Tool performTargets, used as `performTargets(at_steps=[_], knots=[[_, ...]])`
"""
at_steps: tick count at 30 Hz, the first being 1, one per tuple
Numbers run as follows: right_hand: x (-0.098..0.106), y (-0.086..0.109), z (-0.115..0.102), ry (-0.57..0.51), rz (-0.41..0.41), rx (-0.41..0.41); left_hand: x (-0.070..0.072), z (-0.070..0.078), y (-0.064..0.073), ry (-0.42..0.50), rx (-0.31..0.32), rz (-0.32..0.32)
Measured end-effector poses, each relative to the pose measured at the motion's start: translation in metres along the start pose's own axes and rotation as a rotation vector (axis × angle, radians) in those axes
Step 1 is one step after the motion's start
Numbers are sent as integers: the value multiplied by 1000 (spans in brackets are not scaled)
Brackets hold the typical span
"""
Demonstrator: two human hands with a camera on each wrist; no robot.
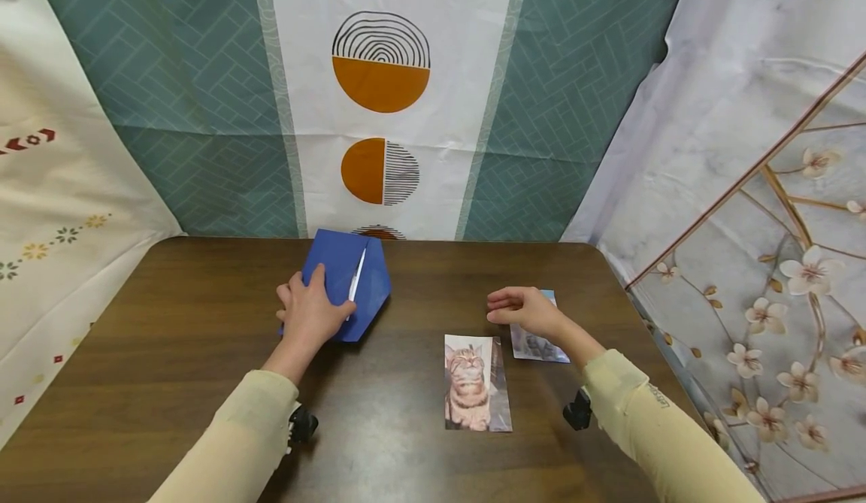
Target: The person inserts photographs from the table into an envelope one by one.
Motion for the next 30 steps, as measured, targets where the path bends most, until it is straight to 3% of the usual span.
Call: performTargets(at_steps=[11,19,25,30], knots=[[-10,11,15,38,-5,4,0,0,1,4,1,3],[-15,13,14,146,-24,103,-1,1,0,-9,-5,-7],[-18,12,16,187,-17,128,-1,3,-1,-14,-8,-8],[-21,14,17,305,-4,137,-2,3,0,-12,-8,-4]])
Point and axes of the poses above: each hand's wrist, its own y-axis away from the middle knuckle, its own x-axis out of the back of the hand, z = x × y, the point moved 3 cm from there along -y, towards the middle knuckle, and after that the axes turned 10 degrees about -z, right-handed, at the moved point
